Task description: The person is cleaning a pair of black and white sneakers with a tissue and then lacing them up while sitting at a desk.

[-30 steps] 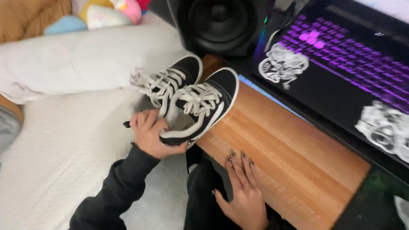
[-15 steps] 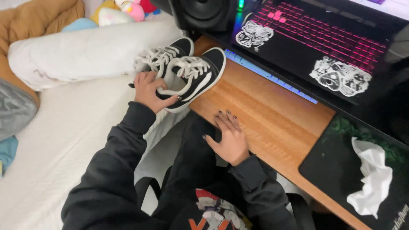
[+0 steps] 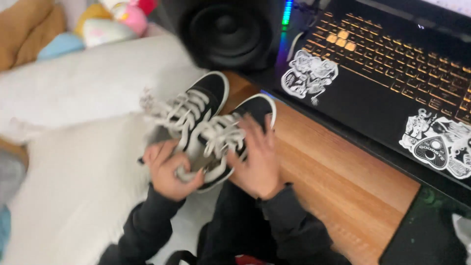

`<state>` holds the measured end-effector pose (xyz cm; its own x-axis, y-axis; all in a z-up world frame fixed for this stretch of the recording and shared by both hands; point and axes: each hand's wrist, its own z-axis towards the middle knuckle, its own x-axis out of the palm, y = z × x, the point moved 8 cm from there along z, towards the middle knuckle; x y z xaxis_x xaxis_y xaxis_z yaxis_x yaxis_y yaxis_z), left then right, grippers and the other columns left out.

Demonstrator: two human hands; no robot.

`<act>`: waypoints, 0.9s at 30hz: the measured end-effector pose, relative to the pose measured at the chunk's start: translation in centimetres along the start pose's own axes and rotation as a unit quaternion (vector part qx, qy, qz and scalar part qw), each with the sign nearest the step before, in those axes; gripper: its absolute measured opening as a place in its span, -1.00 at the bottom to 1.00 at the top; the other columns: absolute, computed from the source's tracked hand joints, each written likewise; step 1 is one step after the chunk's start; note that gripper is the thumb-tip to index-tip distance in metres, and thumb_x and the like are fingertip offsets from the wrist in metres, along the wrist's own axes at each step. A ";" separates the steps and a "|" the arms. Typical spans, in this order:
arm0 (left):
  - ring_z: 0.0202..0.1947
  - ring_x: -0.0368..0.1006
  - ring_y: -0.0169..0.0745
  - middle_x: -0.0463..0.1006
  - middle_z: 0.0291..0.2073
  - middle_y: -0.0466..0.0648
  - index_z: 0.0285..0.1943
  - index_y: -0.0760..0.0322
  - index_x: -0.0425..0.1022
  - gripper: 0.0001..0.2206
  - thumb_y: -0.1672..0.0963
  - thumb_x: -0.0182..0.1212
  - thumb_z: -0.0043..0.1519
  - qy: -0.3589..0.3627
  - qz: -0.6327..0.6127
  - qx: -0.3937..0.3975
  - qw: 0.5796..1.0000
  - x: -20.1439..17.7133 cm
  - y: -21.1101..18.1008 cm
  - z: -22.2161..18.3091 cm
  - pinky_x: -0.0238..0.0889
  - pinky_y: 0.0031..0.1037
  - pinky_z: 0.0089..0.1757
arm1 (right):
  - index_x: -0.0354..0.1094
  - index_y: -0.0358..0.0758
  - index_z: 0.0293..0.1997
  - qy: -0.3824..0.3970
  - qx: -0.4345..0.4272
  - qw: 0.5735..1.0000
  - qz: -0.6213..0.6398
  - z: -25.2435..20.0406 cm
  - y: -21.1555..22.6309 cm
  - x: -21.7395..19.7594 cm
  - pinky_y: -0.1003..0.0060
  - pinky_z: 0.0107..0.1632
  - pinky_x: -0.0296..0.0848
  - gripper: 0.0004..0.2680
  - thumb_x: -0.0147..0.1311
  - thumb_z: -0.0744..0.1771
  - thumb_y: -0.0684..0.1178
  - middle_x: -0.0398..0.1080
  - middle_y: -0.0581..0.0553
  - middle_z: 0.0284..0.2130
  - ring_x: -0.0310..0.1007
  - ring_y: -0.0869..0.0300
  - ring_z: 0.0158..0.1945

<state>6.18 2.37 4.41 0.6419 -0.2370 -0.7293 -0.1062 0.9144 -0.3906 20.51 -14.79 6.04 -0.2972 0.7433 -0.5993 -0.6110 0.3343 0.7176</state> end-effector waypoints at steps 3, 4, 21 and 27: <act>-0.09 0.37 0.06 0.53 -0.07 0.02 -0.61 0.00 0.32 -0.79 -0.03 0.25 -0.13 0.022 -0.001 0.069 0.997 -1.4 -0.7 2.3 -0.02 -0.18 -0.06 | 0.08 -0.09 0.45 0.019 -0.009 0.999 -0.046 0.2 -0.3 1.6 -0.44 0.39 -0.15 -0.39 0.20 0.24 0.18 0.13 -0.15 0.40 -0.25 -0.35 0.54; -0.09 0.37 0.06 0.53 -0.07 0.02 -0.61 0.00 0.32 -0.79 -0.03 0.25 -0.13 0.026 -0.012 0.077 0.997 -1.2 -0.1 2.5 -0.02 -0.18 -0.06 | 0.08 -0.09 0.45 0.011 0.000 0.998 -0.055 0.2 -0.1 1.1 -0.44 0.39 -0.15 -0.39 0.20 0.24 0.18 0.13 -0.15 0.40 -0.25 -0.35 0.54; -0.51 0.17 0.00 0.24 -0.59 0.01 -0.64 0.30 0.27 -0.60 0.01 -0.11 0.24 -0.093 -0.411 0.220 0.880 -3.4 -7.3 -1.9 0.19 -0.20 -0.27 | 0.11 -0.25 0.39 -0.079 -0.016 0.997 0.005 -12.2 2.2 -9.5 -0.13 0.35 0.19 -0.47 -0.16 0.37 0.35 0.21 -0.36 0.34 0.22 -0.15 0.38; -0.65 0.10 -0.12 0.19 -0.67 -0.01 -0.70 0.33 0.28 -0.47 -0.06 0.00 0.28 -0.034 -0.568 0.222 0.792 -2.3 -10.6 -1.3 0.17 -0.31 -0.41 | 0.38 -0.45 0.14 -0.301 0.075 0.898 -0.311 -22.9 -3.7 -27.3 -0.04 0.26 0.22 -0.76 0.13 0.36 -0.17 0.44 -0.40 0.04 0.39 -0.22 0.14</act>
<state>4.84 -7.17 9.45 0.1728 -0.9849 -0.0116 0.8368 0.1530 -0.5256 14.09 -49.60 11.66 0.5456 0.5493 -0.6329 -0.4025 0.8342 0.3770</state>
